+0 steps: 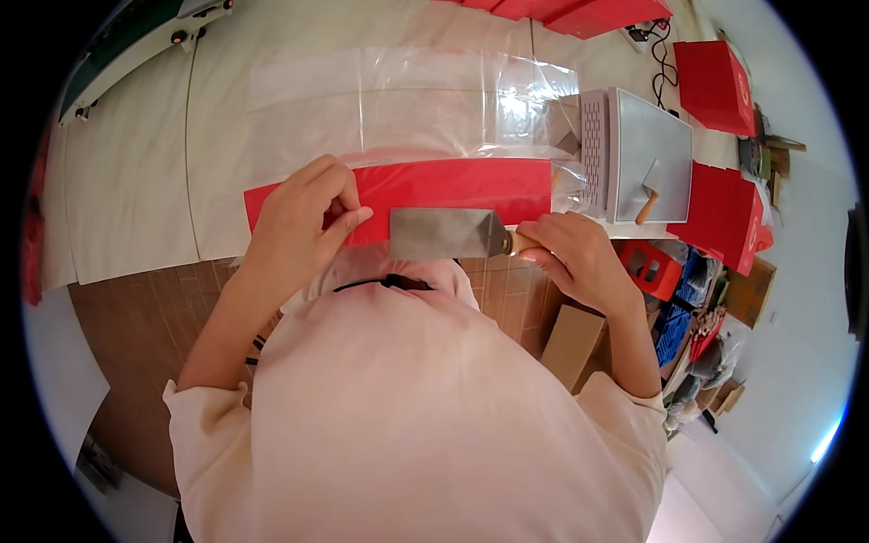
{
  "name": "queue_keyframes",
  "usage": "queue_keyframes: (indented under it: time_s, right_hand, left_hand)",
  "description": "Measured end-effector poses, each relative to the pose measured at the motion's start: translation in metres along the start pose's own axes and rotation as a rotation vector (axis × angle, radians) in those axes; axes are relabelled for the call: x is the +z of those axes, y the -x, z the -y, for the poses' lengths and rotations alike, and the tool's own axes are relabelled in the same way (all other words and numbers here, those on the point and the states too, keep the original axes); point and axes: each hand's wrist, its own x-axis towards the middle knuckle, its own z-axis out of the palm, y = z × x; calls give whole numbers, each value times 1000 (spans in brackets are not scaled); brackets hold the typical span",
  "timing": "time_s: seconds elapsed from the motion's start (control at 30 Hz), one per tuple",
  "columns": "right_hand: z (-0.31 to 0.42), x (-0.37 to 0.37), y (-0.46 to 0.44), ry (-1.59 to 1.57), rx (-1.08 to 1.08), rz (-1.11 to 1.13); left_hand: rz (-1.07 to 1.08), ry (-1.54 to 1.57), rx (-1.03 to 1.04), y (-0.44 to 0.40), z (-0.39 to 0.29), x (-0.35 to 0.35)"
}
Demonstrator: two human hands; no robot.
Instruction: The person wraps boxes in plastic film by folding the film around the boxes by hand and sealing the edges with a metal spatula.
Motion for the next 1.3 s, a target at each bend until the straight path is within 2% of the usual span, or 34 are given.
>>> queue_keyframes:
  time_s: [0.57, 0.77, 0.87, 0.97, 1.03, 1.1, 1.17, 1.3]
  right_hand:
    - [-13, -3, -1, 93, 216, -275]
    - [-20, -4, -1, -2, 336, -329]
    - [-17, -1, 1, 24, 415, -425]
    - [3, 8, 2, 182, 489, -577]
    - [41, 23, 12, -131, 773, -586]
    - [69, 54, 26, -168, 721, -477]
    - [89, 83, 25, -131, 593, -476]
    - [98, 101, 20, -46, 644, -500]
  left_hand:
    - [1, -9, -36, -3, -3, 1]
    - [5, -15, 0, -4, 0, 1]
    - [11, -50, -10, -4, 0, 1]
    - [17, -86, 38, -5, 0, -1]
    - [19, -78, 57, -5, 1, -1]
    - [30, -63, 65, -6, 3, -1]
    - [45, -45, 71, -6, 5, 0]
    - [32, -74, 86, -5, 2, 0]
